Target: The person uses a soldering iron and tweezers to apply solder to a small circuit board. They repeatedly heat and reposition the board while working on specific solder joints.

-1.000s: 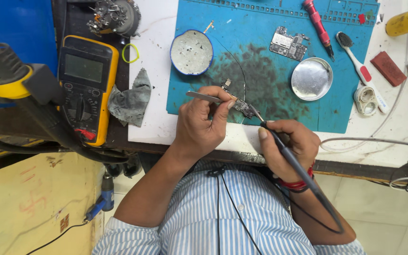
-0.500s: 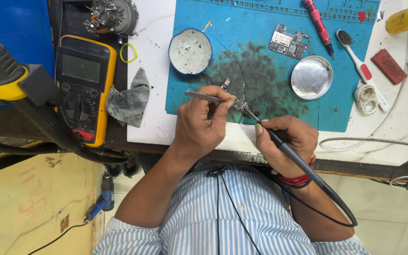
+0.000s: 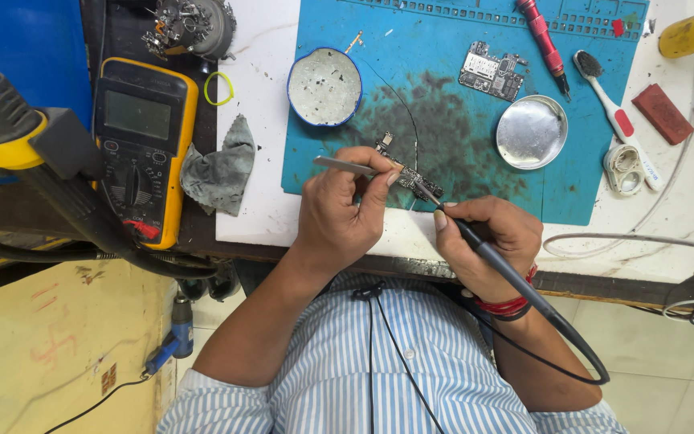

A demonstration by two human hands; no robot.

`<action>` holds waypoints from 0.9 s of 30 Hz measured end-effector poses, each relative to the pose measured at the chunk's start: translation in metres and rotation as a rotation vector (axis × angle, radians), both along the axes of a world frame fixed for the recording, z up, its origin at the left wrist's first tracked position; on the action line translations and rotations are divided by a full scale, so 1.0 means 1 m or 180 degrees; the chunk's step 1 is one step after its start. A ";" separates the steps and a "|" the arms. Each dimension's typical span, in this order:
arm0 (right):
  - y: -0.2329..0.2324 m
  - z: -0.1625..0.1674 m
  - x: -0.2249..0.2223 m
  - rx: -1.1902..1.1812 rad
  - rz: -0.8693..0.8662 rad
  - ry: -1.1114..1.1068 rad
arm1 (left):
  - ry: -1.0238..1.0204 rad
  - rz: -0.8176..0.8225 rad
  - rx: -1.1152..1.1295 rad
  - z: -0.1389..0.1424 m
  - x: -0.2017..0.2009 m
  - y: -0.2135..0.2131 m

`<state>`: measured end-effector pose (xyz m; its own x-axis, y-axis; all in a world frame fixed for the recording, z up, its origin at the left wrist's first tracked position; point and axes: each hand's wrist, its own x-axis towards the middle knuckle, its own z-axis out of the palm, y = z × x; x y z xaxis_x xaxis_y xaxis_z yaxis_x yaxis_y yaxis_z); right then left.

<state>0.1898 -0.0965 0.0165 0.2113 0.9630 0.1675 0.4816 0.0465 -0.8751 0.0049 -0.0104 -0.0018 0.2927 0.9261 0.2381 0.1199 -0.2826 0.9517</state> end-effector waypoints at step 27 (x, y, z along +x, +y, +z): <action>-0.003 -0.009 0.004 0.0006 -0.0012 0.0464 | 0.0627 -0.0030 0.0446 0.022 -0.024 -0.034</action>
